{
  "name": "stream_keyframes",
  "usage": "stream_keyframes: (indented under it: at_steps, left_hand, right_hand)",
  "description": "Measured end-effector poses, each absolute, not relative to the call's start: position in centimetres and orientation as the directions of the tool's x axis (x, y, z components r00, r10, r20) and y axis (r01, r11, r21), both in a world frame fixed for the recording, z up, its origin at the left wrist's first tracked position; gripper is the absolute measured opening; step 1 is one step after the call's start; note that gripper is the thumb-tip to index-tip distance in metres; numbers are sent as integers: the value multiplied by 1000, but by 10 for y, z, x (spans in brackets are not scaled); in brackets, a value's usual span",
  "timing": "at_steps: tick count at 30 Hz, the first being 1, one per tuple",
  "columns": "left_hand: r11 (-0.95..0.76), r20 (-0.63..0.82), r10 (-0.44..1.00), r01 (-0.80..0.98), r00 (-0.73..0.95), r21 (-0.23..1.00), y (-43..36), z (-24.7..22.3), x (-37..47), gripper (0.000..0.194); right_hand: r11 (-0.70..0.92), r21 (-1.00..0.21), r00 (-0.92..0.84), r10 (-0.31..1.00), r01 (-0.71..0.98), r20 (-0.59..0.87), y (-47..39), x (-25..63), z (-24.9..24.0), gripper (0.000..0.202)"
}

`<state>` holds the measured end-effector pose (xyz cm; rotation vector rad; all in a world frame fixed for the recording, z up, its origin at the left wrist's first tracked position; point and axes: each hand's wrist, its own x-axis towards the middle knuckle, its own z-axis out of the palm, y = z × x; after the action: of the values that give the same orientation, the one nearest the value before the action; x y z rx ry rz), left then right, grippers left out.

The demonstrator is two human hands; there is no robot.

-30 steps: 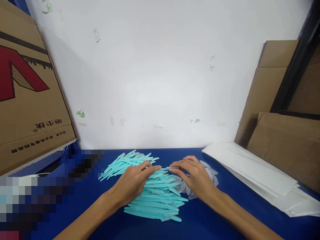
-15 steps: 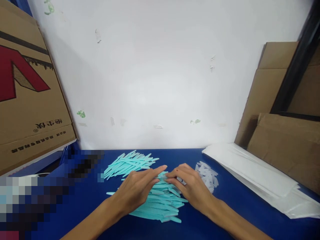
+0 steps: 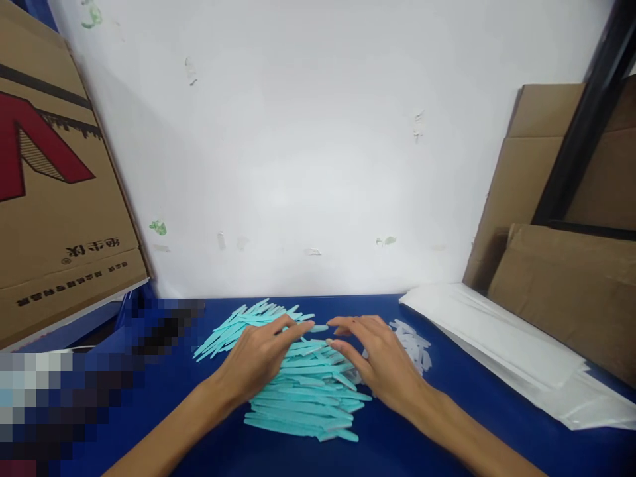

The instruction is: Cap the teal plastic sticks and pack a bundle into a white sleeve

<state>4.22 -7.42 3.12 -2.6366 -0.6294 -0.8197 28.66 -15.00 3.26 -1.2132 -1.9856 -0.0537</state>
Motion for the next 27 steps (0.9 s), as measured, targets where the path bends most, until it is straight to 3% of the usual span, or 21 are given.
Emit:
stream_keyframes:
  at_steps: [3, 9, 16, 20, 24, 27]
  left_hand:
    - [-782, 603, 452, 617, 657, -87, -60, 35, 31, 37]
    - [-640, 509, 680, 766, 528, 62, -38, 30, 17, 35]
    - [-696, 467, 669, 708, 578, 121, -41, 29, 15, 37]
    - [-768, 375, 630, 618, 680, 169, -60, 42, 23, 32]
    - [-766, 274, 643, 599, 715, 235, -73, 51, 28, 35]
    - [-751, 224, 657, 604, 719, 266, -75, 52, 30, 35]
  right_hand:
    - [537, -284, -272, 732, 794, 624, -145, 294, 31, 18]
    - [531, -200, -315, 722, 824, 617, -135, 306, 24, 22]
    - [505, -212, -262, 710, 837, 654, -134, 309, 28, 24]
    - [456, -140, -244, 682, 879, 689, -132, 317, 35, 25]
    - [280, -30, -174, 673, 959, 719, -129, 335, 44, 27]
    - [52, 18, -51, 763, 998, 644, -128, 349, 49, 24]
